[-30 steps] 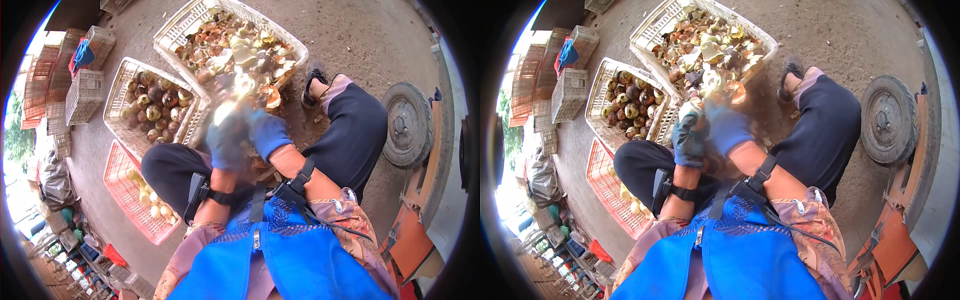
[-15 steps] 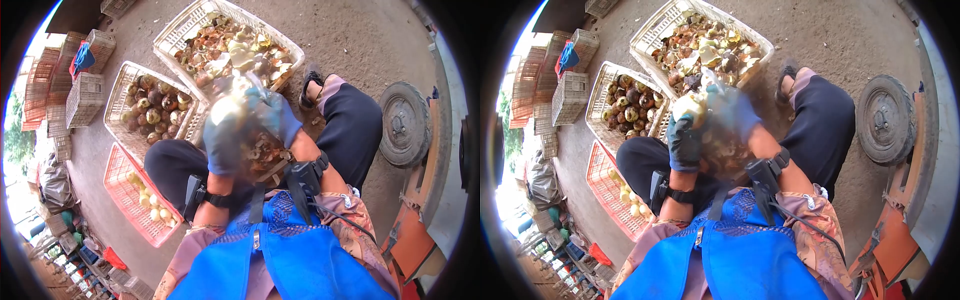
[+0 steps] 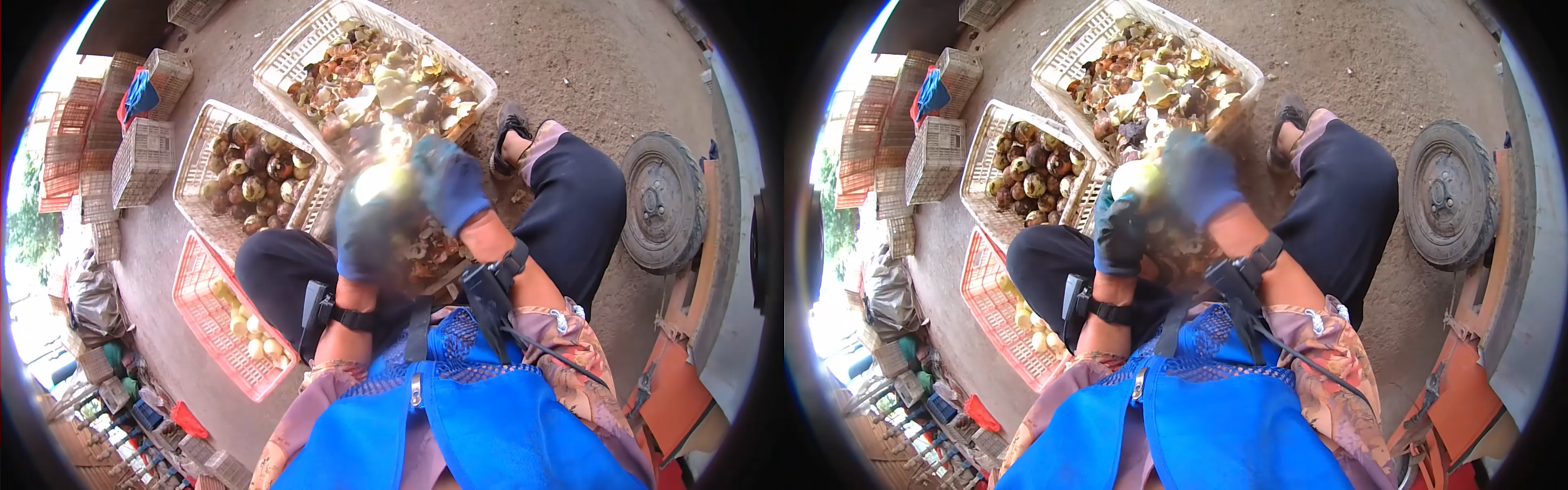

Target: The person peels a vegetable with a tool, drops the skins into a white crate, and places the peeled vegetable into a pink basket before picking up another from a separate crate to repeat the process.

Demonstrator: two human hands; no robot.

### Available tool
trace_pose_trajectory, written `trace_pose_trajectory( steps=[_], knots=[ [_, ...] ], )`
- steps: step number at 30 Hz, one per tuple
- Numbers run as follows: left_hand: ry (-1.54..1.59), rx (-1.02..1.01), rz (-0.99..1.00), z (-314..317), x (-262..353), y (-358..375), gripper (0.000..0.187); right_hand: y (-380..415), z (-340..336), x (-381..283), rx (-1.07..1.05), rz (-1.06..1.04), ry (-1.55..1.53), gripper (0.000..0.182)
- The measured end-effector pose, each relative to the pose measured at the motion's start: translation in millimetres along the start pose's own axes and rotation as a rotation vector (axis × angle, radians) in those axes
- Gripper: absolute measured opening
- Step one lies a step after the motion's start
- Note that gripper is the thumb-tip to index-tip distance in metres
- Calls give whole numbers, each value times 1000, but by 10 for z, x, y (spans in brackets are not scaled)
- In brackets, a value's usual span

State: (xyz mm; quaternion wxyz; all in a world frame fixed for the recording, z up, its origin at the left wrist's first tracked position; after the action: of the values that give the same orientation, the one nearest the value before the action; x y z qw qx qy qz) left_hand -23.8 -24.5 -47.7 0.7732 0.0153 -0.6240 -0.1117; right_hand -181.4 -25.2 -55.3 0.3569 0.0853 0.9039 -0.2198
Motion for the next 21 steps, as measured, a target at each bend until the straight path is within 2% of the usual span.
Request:
trace_pose_trajectory(
  steps=[2, 4, 5, 7, 8, 9, 10, 11, 12, 13, 14, 15, 16, 17, 19, 20, 21],
  knots=[
    [91, 37, -15, -33, -28, -35, 31, -108, -26, 258, 24, 225, -73, 13],
    [-1142, -9, 822, -81, 33, -18, 36, -102, 90, 515, 17, 302, -95, 14],
    [-1143, -7, 819, -99, 35, -2, 36, -100, 102, 549, 7, 376, -120, 16],
    [-1513, -39, 823, -121, 10, 25, 44, -82, 70, 554, 24, 364, -171, 23],
    [-1513, -36, 825, -89, 45, 10, 44, -86, 25, 508, 45, 352, -222, 31],
    [-1384, -33, 857, -30, 101, 1, 40, -45, 6, 425, 47, 351, -222, 31],
    [-1252, -30, 886, 6, 138, -6, 35, 44, 43, 316, -33, 479, -518, 32],
    [-1250, -26, 885, -30, 66, -26, 35, 115, 78, 197, -118, 601, -814, 33],
    [-889, -28, 622, -152, -81, -80, 33, 132, 74, 67, -237, 601, -914, 36],
    [-530, -28, 361, -194, -123, -110, 30, 150, 154, 17, -240, 602, -915, 36],
    [-531, -27, 359, -190, -115, -87, 30, 113, 169, -120, -138, 247, -870, 35],
    [-754, 14, 451, -167, -98, -42, 30, 116, 137, -233, -36, -106, -806, 34],
    [-976, 56, 542, -127, -56, -16, 32, 178, 137, -166, -115, 157, -805, 39],
    [-975, 58, 543, -152, -36, -57, 32, 153, 90, -139, -116, 155, -805, 39],
    [-269, 10, 74, -258, -26, -206, 41, 85, 56, -105, -316, 278, -863, 48],
    [-164, -45, 16, -198, 94, -176, 42, 74, 66, -75, -323, 263, -889, 57],
    [-164, -44, 19, -205, 99, -168, 42, 62, 62, -85, -323, 260, -889, 57]
  ],
)
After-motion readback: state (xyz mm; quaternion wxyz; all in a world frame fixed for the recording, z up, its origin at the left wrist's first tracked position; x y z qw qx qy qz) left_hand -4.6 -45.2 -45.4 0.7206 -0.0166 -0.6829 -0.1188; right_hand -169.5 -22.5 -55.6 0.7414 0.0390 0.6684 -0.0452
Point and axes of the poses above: each hand's wrist, its own y-axis away from the middle knuckle, its own z-axis out of the palm, x = y × z, the point moved 3 cm from there along -y, towards the middle knuckle, and after that the axes turned 6 degrees about x, right-handed, at the moved point
